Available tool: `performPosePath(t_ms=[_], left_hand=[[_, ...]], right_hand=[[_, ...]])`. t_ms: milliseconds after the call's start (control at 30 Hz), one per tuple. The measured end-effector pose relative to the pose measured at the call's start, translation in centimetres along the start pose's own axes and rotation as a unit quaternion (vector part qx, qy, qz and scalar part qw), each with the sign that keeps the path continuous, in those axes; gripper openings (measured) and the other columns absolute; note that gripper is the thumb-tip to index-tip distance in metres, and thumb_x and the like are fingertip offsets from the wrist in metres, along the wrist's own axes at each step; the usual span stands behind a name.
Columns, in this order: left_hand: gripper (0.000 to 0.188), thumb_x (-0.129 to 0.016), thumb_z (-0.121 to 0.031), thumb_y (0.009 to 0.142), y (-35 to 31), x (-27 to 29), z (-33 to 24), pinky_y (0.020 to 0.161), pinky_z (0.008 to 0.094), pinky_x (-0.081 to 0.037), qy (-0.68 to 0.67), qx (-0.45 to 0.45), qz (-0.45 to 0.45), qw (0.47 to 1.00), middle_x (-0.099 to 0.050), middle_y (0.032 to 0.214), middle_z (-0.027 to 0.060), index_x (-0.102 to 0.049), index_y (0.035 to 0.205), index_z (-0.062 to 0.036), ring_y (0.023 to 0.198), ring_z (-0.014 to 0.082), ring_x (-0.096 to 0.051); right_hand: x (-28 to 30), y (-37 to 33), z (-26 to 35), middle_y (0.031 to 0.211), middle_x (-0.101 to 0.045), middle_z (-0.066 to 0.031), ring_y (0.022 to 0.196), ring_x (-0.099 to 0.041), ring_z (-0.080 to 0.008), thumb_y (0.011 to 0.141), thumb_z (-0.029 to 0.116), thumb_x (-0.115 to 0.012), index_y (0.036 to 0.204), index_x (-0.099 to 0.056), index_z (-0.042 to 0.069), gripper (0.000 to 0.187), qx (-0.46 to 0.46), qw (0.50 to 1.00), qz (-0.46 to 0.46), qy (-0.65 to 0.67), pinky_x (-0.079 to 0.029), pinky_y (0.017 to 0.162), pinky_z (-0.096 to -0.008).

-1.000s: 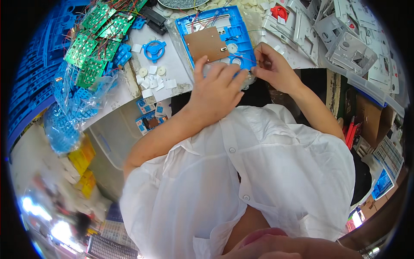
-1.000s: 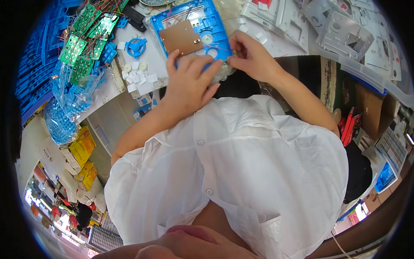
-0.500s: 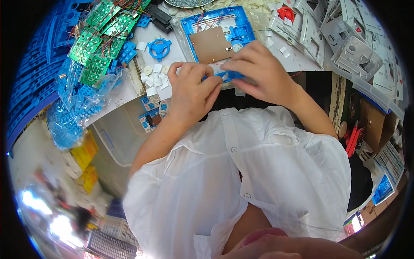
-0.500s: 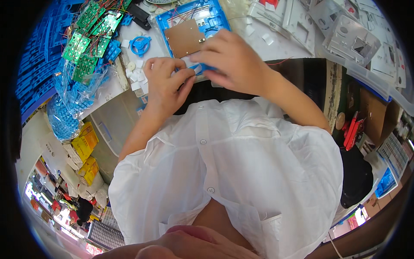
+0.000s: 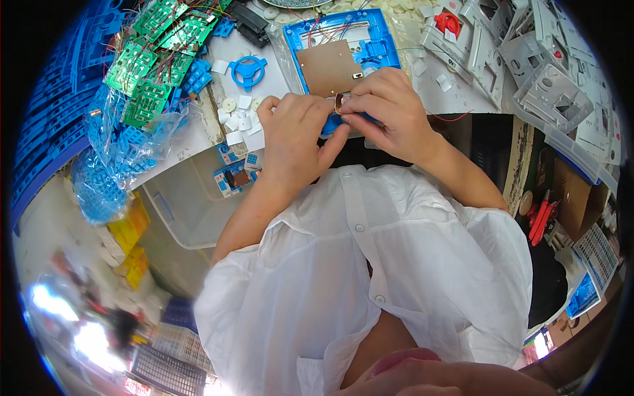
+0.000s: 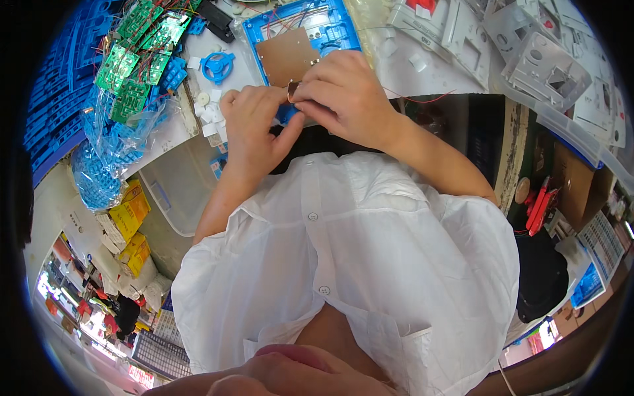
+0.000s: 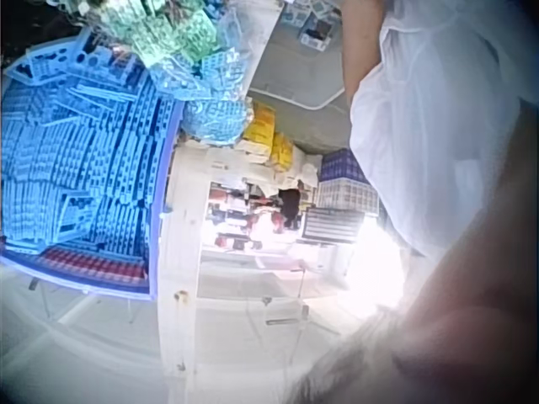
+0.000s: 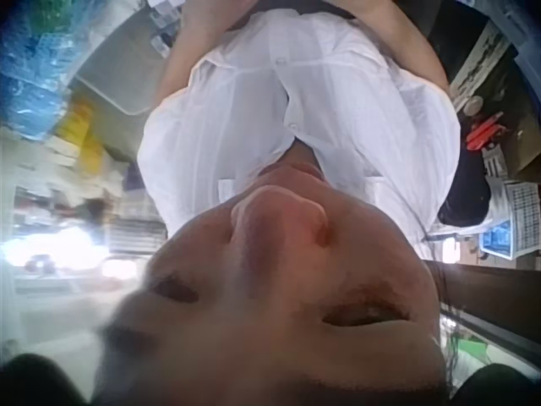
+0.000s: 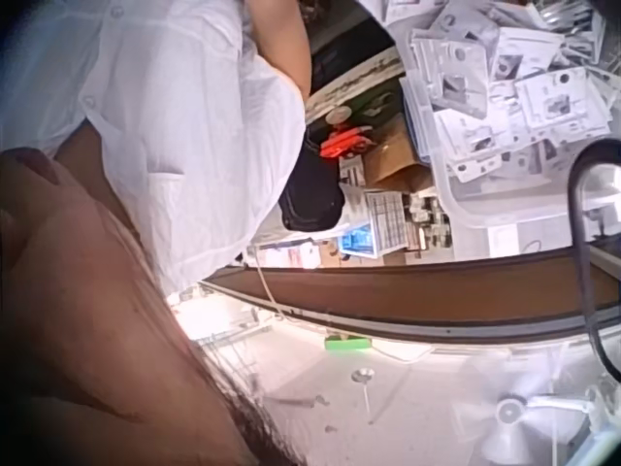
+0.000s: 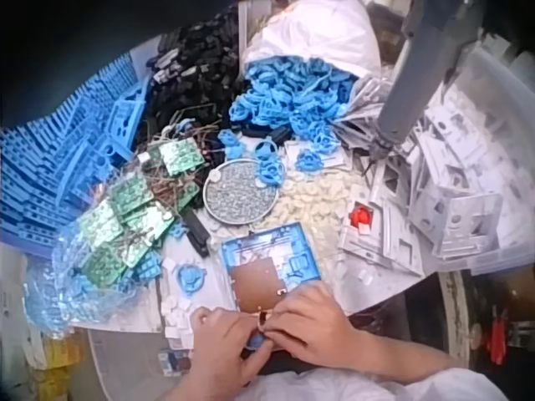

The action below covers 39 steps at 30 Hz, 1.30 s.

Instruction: Assembling small components into a blue plastic tray and using an electric tool.

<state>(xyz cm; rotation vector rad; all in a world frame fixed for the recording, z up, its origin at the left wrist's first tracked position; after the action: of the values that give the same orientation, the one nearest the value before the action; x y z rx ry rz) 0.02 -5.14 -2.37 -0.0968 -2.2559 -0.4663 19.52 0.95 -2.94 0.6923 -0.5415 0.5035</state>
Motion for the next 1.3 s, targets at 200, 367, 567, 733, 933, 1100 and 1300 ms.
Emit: performPosePath(t_ms=[200, 367, 567, 733, 933, 1100, 1300], left_hand=[[0.019, -0.08, -0.02, 0.085, 0.9, 0.0, 1.5, 0.085, 0.04, -0.034, 0.001, -0.048, 0.01, 0.999, -0.07, 0.092, -0.0005, -0.071, 0.099, -0.0115, 0.085, 0.0198, -0.061], [0.014, -0.08, -0.017, 0.085, 1.5, 0.3, 1.4, 0.084, 0.0387, -0.034, -0.025, -0.044, 0.016, 0.999, -0.071, 0.088, -0.0004, -0.071, 0.093, -0.0109, 0.081, 0.0198, -0.062], [0.013, -0.079, -0.017, 0.085, 1.5, 0.0, 1.6, 0.086, 0.0414, -0.034, -0.032, -0.041, 0.015, 0.999, -0.07, 0.087, 0.0006, -0.071, 0.094, -0.0114, 0.081, 0.0204, -0.062], [0.008, -0.075, -0.011, 0.088, 1.5, -0.1, 1.6, 0.088, 0.0429, -0.034, -0.023, -0.036, 0.02, 0.999, -0.069, 0.088, 0.0002, -0.07, 0.094, -0.0119, 0.084, 0.0204, -0.063], [0.012, -0.071, -0.005, 0.088, 1.4, 0.1, 1.5, 0.091, 0.0445, -0.033, -0.049, -0.033, 0.056, 0.997, -0.069, 0.088, 0.0012, -0.068, 0.097, -0.0114, 0.086, 0.0207, -0.064], [0.014, -0.073, -0.007, 0.085, 1.5, 0.3, 1.3, 0.092, 0.0438, -0.033, -0.081, -0.007, 0.063, 0.995, -0.069, 0.087, 0.001, -0.068, 0.098, -0.0104, 0.085, 0.0207, -0.064], [0.014, -0.076, -0.013, 0.084, 1.4, 0.1, 1.0, 0.091, 0.0428, -0.034, -0.09, 0.015, 0.053, 0.994, -0.068, 0.086, 0.0013, -0.068, 0.094, -0.0095, 0.082, 0.0208, -0.063]], right_hand=[[0.6, 0.7, -0.5, 0.098, -0.068, -0.0037, 0.096, -0.06, -0.0279, 0.083, 0.008, -0.078, 0.098, -0.072, 0.011, 0.016, -0.013, 0.997, 0.045, 0.058, -0.048, 0.084, -0.0378], [1.0, 1.0, -0.6, 0.1, -0.069, -0.0046, 0.096, -0.06, -0.0292, 0.083, 0.004, -0.075, 0.099, -0.071, 0.009, 0.017, -0.018, 0.995, 0.059, 0.079, -0.05, 0.083, -0.0373], [1.1, 1.1, -0.7, 0.098, -0.069, -0.0048, 0.094, -0.06, -0.029, 0.079, 0.0, -0.074, 0.098, -0.07, 0.009, 0.021, -0.021, 0.995, 0.059, 0.083, -0.051, 0.081, -0.038], [0.9, 1.1, -0.9, 0.095, -0.068, -0.0045, 0.094, -0.059, -0.0286, 0.077, -0.001, -0.074, 0.097, -0.069, 0.009, 0.023, -0.027, 0.994, 0.066, 0.084, -0.051, 0.08, -0.038], [1.1, 1.1, -0.7, 0.096, -0.068, -0.0085, 0.093, -0.062, -0.0299, 0.076, -0.006, -0.075, 0.099, -0.068, 0.005, 0.026, -0.019, 0.993, 0.074, 0.088, -0.05, 0.083, -0.0384], [1.2, 1.2, -1.0, 0.096, -0.068, -0.0069, 0.092, -0.061, -0.029, 0.075, -0.006, -0.075, 0.098, -0.068, 0.007, 0.027, -0.013, 0.994, 0.057, 0.091, -0.05, 0.081, -0.0378], [1.0, 1.0, -1.0, 0.094, -0.068, -0.0031, 0.091, -0.06, -0.0275, 0.076, -0.002, -0.076, 0.096, -0.068, 0.01, 0.024, -0.016, 0.995, 0.04, 0.087, -0.05, 0.078, -0.0373]])
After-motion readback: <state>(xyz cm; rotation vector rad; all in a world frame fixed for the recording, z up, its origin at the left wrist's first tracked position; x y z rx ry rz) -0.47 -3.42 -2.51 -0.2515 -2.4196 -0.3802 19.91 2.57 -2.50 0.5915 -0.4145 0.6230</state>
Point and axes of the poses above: each hand's wrist, its own y-axis towards the middle knuckle, its own x-axis out of the back of the hand, z = x × y, the point moved 1 cm from there along y, towards the middle knuckle
